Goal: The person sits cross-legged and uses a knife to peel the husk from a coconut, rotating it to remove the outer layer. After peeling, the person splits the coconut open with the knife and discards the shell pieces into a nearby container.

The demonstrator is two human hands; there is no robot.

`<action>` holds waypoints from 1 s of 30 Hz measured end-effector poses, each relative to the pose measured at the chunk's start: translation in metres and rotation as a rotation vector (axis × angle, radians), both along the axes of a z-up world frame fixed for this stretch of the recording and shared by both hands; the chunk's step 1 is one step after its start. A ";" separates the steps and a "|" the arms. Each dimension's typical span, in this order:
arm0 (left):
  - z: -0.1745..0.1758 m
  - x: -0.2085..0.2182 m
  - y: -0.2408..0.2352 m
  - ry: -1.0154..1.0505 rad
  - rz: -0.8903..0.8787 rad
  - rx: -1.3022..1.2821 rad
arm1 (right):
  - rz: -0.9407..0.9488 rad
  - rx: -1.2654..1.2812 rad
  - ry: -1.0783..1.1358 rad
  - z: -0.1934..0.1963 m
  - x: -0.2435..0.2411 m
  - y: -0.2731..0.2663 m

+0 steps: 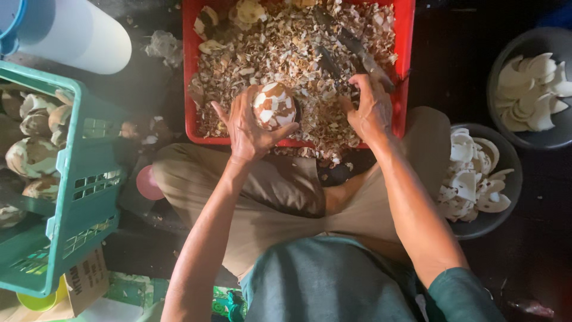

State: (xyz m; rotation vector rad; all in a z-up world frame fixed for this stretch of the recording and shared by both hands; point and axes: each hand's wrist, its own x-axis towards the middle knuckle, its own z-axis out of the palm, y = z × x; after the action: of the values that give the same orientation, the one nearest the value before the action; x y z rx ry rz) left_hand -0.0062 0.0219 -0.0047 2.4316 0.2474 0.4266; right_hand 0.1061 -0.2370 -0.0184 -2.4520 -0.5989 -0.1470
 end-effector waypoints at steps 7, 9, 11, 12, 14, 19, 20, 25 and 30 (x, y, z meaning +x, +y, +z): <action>-0.020 0.005 0.020 -0.191 -0.244 -0.006 | 0.049 0.042 -0.053 -0.004 0.000 -0.007; -0.021 0.006 0.019 -0.096 -0.220 -0.048 | 0.024 0.041 -0.016 -0.004 0.003 -0.007; -0.021 0.005 0.012 0.000 -0.110 -0.042 | 0.016 0.042 0.032 -0.002 0.006 -0.009; -0.020 0.004 0.008 0.050 -0.055 -0.038 | 0.012 0.043 0.056 -0.001 0.007 -0.008; -0.017 0.002 0.002 0.049 -0.018 -0.005 | 0.090 0.012 -0.082 0.003 0.008 -0.006; -0.016 0.003 0.016 -0.066 -0.107 0.041 | 0.169 0.021 -0.212 0.012 0.005 0.005; -0.017 0.005 0.022 -0.065 -0.155 0.014 | 0.152 0.006 -0.215 0.012 0.004 0.005; -0.024 0.012 0.037 0.056 -0.361 -0.566 | 0.159 -0.021 -0.200 -0.001 0.010 0.008; -0.023 0.013 0.024 0.029 -0.317 -0.193 | 0.055 0.037 -0.017 -0.026 0.028 -0.007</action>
State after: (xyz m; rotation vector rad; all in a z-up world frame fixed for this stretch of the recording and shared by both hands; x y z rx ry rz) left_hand 0.0066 0.0463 -0.0279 2.2363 -0.0826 0.2146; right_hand 0.1338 -0.2437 -0.0447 -2.3981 -0.6645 -0.1561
